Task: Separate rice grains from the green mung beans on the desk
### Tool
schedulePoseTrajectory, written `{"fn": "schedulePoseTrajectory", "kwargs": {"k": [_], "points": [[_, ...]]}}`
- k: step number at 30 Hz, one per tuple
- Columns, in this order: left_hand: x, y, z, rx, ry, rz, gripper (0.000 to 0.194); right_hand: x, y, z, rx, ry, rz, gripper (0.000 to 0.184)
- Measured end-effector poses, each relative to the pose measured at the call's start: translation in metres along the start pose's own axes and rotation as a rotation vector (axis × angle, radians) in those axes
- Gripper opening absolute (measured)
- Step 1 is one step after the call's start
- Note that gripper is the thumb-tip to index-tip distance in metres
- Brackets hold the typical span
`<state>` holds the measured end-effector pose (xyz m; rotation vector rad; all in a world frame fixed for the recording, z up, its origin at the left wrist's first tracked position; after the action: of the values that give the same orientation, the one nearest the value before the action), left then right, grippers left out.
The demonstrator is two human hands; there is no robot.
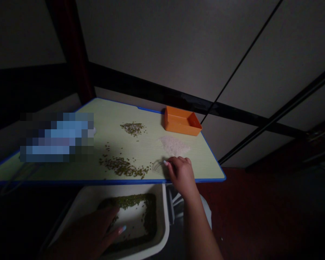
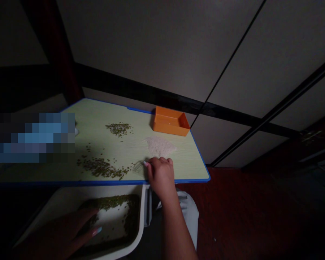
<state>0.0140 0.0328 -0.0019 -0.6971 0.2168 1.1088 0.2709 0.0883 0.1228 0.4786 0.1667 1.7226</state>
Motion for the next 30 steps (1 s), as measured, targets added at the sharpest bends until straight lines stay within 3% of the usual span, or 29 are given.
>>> {"fn": "schedulePoseTrajectory", "kwargs": {"k": [5,15,23,30], "points": [[-0.001,0.001,0.001,-0.003,-0.007,0.028,0.056,0.002,-0.004,-0.002,-0.053,0.001,-0.073,0.016],[0.002,0.005,-0.003,-0.001,-0.033,0.000,0.053,0.007,0.008,-0.007,-0.062,-0.017,-0.046,0.013],[-0.001,-0.003,0.003,0.038,0.020,0.045,0.058,0.011,0.008,-0.009,-0.070,-0.039,-0.070,0.013],[0.000,0.003,-0.004,0.050,0.025,0.029,0.062,0.012,0.011,-0.011,0.008,0.031,-0.041,0.013]]}}
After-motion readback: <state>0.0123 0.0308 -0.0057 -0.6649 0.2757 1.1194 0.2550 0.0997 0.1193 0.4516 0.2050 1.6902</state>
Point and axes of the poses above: each hand's wrist, its own x-axis towards the middle knuckle, its own z-axis out of the back of the hand, y = z × x, the point moved 6 cm from there along x, towards the middle knuckle, and after that the axes turned 9 degrees about y, right-handed, at the moved point
